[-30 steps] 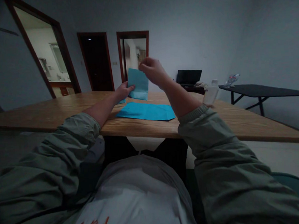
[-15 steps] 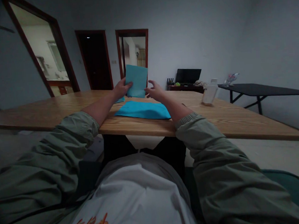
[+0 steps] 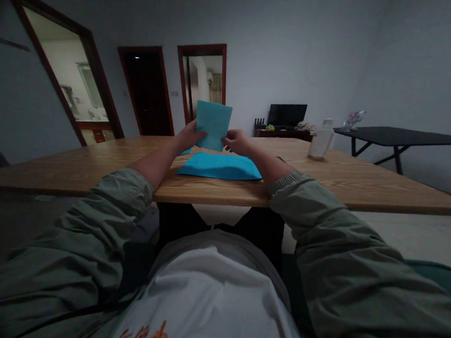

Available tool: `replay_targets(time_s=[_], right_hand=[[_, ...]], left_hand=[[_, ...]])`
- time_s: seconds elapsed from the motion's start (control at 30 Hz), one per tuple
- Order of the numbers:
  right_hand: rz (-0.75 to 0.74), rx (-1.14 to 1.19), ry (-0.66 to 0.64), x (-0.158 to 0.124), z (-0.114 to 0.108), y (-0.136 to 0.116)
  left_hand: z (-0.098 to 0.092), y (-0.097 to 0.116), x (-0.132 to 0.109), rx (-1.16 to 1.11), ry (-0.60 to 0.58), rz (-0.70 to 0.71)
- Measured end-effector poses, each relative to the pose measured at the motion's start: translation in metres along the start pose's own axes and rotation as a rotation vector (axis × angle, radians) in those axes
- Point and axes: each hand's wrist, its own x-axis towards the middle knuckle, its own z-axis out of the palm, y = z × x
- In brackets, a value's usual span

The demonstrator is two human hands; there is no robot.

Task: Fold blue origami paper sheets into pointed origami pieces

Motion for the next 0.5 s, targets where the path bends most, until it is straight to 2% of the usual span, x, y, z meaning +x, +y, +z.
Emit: replay_targets(time_s=[0.13,0.27,0.5], right_hand=[[-0.050,0.014,0.092,0.003,-0.004,0.002],[-0.092,0.021,0.115,0.006,-0.010,0.008],[-0.185,-0.209,0.115,-0.001,-0.016,0.007]], left_hand=[[-0.002,-0.003,0.001,0.091,-0.033,-0.007],[-0.003,-0.002,-0.003,0.132,-0.111,0.011],[-0.007,-0.003,-0.006,0.282,-0.167,0.012]])
